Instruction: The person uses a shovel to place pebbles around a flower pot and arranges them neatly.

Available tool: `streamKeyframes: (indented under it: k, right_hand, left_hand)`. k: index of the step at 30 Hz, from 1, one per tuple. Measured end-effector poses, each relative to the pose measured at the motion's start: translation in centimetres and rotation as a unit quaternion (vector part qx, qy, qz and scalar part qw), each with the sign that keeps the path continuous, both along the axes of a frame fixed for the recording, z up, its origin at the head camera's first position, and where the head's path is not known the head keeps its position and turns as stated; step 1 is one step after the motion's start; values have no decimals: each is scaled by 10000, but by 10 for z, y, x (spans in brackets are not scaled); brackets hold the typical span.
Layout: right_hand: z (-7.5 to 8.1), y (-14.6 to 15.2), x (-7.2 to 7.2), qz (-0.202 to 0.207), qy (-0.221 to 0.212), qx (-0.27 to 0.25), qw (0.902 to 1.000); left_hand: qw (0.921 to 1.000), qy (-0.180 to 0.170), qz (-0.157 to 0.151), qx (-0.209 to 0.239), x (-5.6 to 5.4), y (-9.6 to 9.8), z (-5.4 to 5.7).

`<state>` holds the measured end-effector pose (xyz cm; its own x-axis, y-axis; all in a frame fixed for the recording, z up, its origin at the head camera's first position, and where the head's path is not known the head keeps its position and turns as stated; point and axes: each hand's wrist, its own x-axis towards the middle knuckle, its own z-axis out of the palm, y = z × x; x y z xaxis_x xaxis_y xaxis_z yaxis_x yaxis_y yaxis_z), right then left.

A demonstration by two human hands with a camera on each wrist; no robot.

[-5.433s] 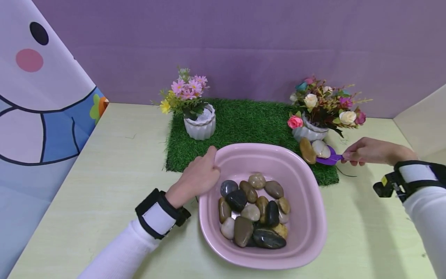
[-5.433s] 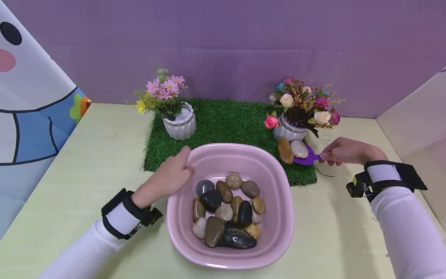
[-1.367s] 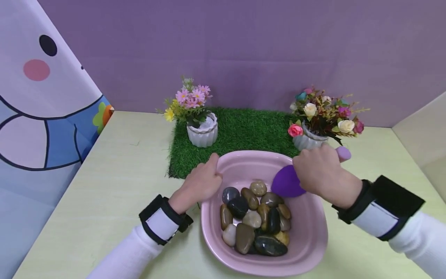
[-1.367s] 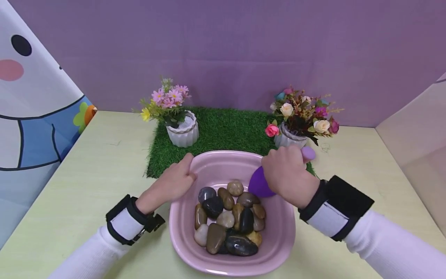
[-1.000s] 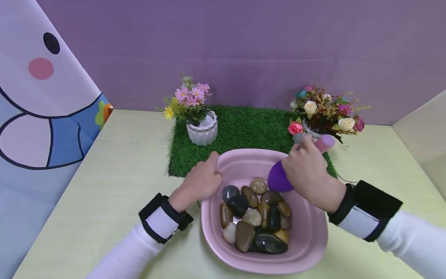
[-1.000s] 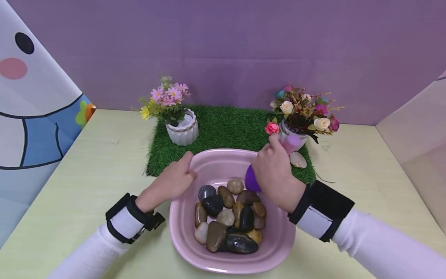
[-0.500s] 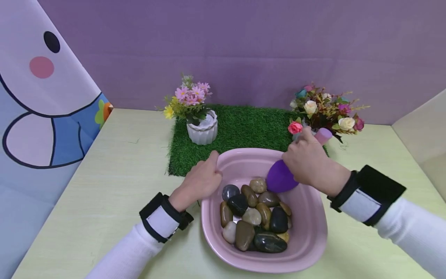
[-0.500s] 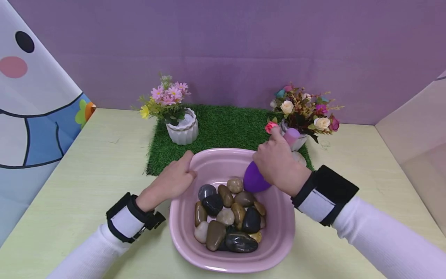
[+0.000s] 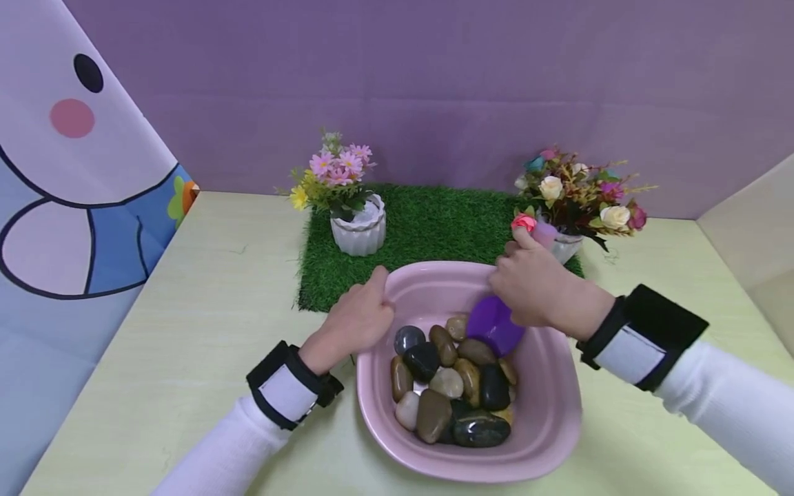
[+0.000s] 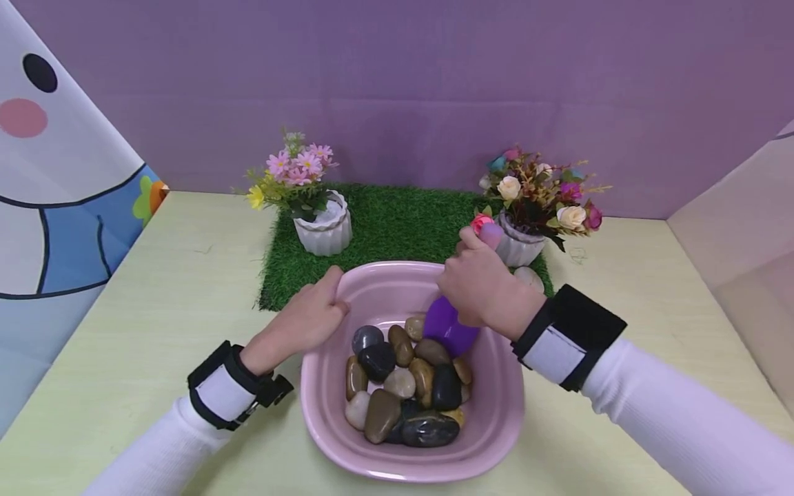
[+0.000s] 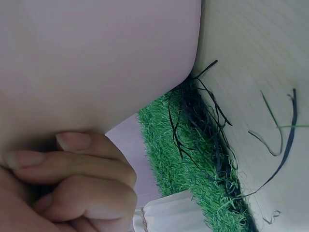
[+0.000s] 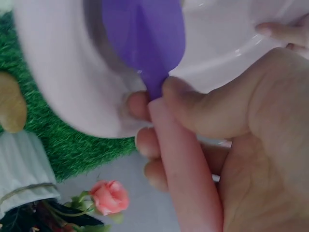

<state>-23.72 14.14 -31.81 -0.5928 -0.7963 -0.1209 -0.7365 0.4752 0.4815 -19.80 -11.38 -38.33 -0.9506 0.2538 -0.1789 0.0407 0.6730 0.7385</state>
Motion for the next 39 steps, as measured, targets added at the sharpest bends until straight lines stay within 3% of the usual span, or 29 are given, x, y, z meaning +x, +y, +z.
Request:
streamKeyframes:
  k: [5,9,14,19,28,39]
  right_hand:
    - [-4,-2,-6,537,287,119,9981]
    - [-6,0,-7,570,247,298,9976]
    - [-6,2,-8,384,-330,142,9986]
    - [-13,0,-5,499,-967,-91,9940]
    - [-23,-1,-3,433,-2268,-877,9690]
    - [-22,7,-4,387,-2505,-1199,9599]
  left_hand:
    - [10000,47,29,52,-1,-1,-1]
    - [9999,66,11,144,0,-1,-2]
    - [9998,24,14,172,1,0,-3]
    - [9999,28,-10,130,0,1,-3]
    - [9999,51,28,90,0,0,-1]
    - [9999,39,4,147,-1,0,-2]
